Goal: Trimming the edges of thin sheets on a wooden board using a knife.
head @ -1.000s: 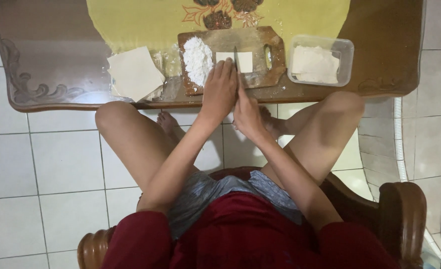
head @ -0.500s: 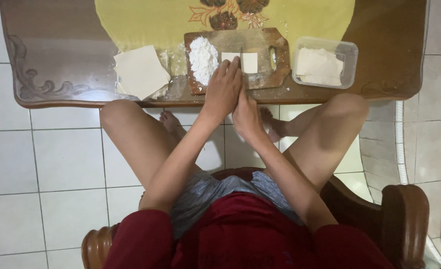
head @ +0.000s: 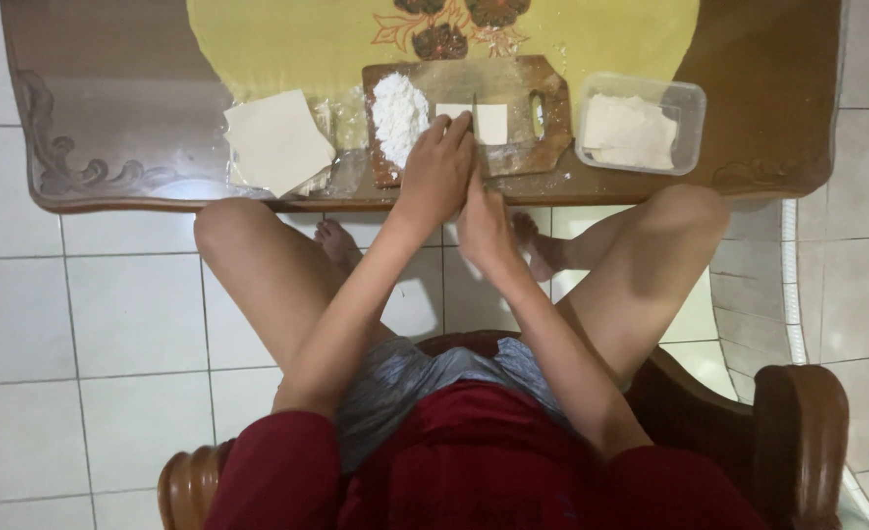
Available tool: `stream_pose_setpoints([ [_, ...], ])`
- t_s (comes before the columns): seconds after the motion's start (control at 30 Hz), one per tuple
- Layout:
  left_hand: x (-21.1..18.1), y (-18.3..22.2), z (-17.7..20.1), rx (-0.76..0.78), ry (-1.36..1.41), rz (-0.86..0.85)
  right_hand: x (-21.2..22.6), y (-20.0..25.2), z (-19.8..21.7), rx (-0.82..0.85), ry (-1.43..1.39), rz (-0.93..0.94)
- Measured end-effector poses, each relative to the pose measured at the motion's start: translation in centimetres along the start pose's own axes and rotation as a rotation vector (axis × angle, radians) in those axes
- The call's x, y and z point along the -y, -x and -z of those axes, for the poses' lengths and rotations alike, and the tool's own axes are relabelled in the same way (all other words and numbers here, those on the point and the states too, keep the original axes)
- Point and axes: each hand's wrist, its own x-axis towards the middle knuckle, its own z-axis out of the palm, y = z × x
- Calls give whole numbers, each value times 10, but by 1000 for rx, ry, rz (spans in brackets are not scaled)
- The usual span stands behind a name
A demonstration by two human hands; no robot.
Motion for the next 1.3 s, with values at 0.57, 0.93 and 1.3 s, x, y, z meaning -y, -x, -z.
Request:
stream_pose_setpoints([
  [0.57, -7, 0, 9, -20, 39, 39, -3, 17, 3, -4, -5, -21],
  [0.93, 13, -10, -20, 21, 75, 60, -38, 41, 1, 52, -45, -60],
  [1.3, 35, -53, -21, 238, -260, 4, -65, 18, 36, 70, -160, -211],
])
